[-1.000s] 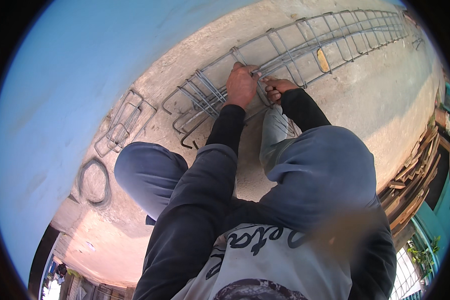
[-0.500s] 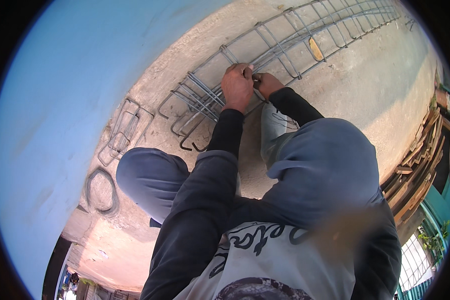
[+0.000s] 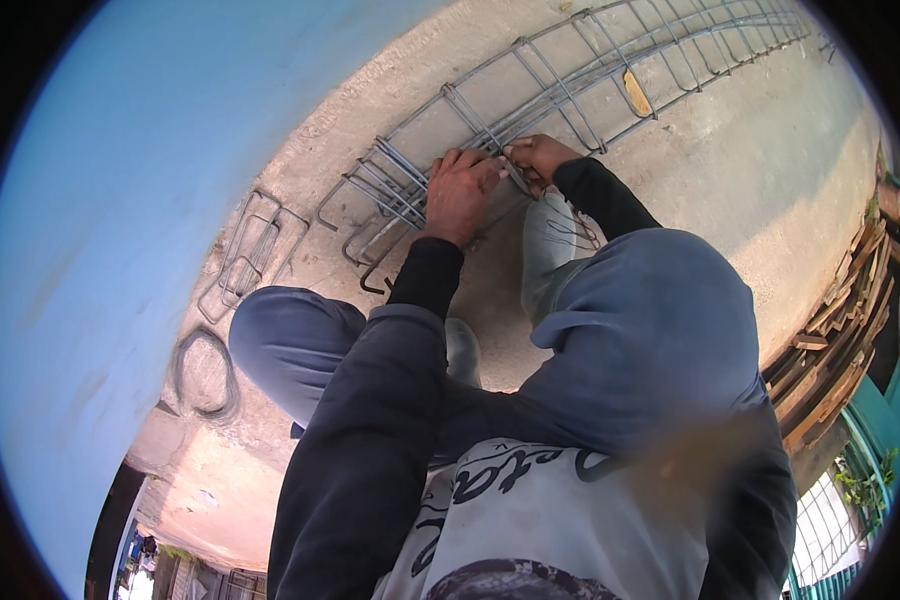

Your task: The person sits on a concrete floor and uses pliers to twist wire ties, securing a rectangular metal grid to a larger wire mesh. They repeatedly pick up ties, wrap them around the grid intersections, and twist them tight with pliers.

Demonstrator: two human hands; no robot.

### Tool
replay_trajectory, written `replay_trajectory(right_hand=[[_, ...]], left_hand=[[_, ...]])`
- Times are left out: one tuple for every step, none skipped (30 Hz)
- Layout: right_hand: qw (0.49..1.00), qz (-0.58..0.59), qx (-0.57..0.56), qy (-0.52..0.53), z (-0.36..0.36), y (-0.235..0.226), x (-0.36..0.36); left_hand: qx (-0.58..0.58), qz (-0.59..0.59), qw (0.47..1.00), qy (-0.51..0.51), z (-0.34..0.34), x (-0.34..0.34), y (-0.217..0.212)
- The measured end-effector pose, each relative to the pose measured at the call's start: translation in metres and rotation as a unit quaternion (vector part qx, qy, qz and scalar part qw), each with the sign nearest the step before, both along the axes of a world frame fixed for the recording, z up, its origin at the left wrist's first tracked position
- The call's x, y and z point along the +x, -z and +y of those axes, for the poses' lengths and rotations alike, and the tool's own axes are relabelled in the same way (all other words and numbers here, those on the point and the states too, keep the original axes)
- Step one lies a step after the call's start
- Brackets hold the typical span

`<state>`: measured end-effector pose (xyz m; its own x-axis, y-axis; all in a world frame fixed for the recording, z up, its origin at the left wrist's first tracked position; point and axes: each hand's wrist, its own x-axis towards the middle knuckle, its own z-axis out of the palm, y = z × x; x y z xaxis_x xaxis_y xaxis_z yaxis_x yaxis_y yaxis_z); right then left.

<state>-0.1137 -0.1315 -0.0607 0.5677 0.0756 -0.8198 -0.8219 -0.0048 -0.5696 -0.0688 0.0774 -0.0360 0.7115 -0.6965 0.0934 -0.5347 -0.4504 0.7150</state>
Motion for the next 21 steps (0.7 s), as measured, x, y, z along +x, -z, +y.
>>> replay_trajectory(right_hand=[[0.999, 0.017, -0.01, 0.031, 0.002, -0.001, 0.0], [0.999, 0.014, 0.007, 0.049, 0.003, -0.003, -0.001], [0.997, 0.011, 0.024, 0.067, 0.004, -0.005, -0.002], [0.996, 0.009, 0.042, 0.085, 0.006, -0.007, -0.003], [0.993, 0.016, 0.019, 0.112, 0.008, -0.009, -0.006], [0.99, 0.023, -0.004, 0.139, 0.012, -0.011, -0.007], [0.985, 0.03, -0.027, 0.166, 0.015, -0.012, -0.007], [0.985, 0.032, -0.046, 0.162, 0.017, -0.012, -0.006], [0.985, 0.034, -0.065, 0.157, 0.019, -0.012, -0.004], [0.984, 0.037, -0.084, 0.152, 0.021, -0.011, -0.003], [0.985, 0.014, -0.106, 0.133, 0.021, -0.009, -0.003], [0.985, -0.008, -0.128, 0.113, 0.022, -0.006, -0.003], [0.984, -0.03, -0.15, 0.093, 0.021, -0.001, -0.005], [0.982, -0.062, -0.155, 0.084, 0.018, 0.01, -0.008], [0.98, -0.095, -0.159, 0.074, 0.016, 0.019, -0.01], [0.984, -0.083, -0.13, 0.092, 0.011, 0.027, -0.015], [0.987, -0.071, -0.098, 0.109, 0.011, 0.023, -0.012], [0.988, -0.014, -0.032, 0.153, 0.007, 0.017, -0.008], [0.979, 0.043, 0.034, 0.194, 0.005, 0.011, -0.005], [0.983, 0.042, 0.026, 0.179, 0.003, 0.007, -0.004], [0.986, 0.04, 0.019, 0.162, 0.001, 0.003, -0.003]], left_hand=[[-0.017, 0.0, 1.0, -0.003, -0.001, 0.001, 0.002], [-0.033, 0.001, 0.999, -0.007, -0.002, 0.002, 0.004], [-0.053, 0.014, 0.998, -0.022, -0.003, 0.003, 0.006], [-0.073, 0.026, 0.996, -0.036, -0.005, 0.004, 0.008], [-0.093, 0.04, 0.994, -0.048, -0.007, 0.004, 0.006], [-0.086, 0.066, 0.992, -0.069, -0.011, 0.003, 0.003], [-0.08, 0.092, 0.989, -0.089, -0.017, 0.003, 0.001], [-0.073, 0.119, 0.984, -0.111, -0.021, 0.002, -0.001], [-0.086, 0.131, 0.98, -0.126, -0.022, 0.001, -0.001], [-0.098, 0.144, 0.975, -0.14, -0.025, 0.001, -0.001], [-0.112, 0.157, 0.969, -0.154, -0.027, 0.001, -0.002], [-0.114, 0.144, 0.973, -0.141, -0.028, 0.0, -0.004], [-0.117, 0.132, 0.976, -0.129, -0.029, -0.002, -0.005], [-0.12, 0.118, 0.979, -0.116, -0.03, -0.002, -0.006], [-0.109, 0.088, 0.987, -0.076, -0.028, -0.003, -0.002], [-0.098, 0.058, 0.993, -0.036, -0.024, -0.003, 0.001], [-0.084, 0.026, 0.996, 0.001, -0.018, -0.002, 0.003], [-0.062, 0.012, 0.998, 0.016, -0.013, -0.002, 0.004], [-0.04, -0.002, 0.999, 0.031, -0.008, -0.004, 0.004], [-0.021, -0.016, 0.999, 0.047, -0.006, -0.004, 0.004], [-0.016, -0.02, 0.998, 0.05, -0.005, -0.004, 0.004]])
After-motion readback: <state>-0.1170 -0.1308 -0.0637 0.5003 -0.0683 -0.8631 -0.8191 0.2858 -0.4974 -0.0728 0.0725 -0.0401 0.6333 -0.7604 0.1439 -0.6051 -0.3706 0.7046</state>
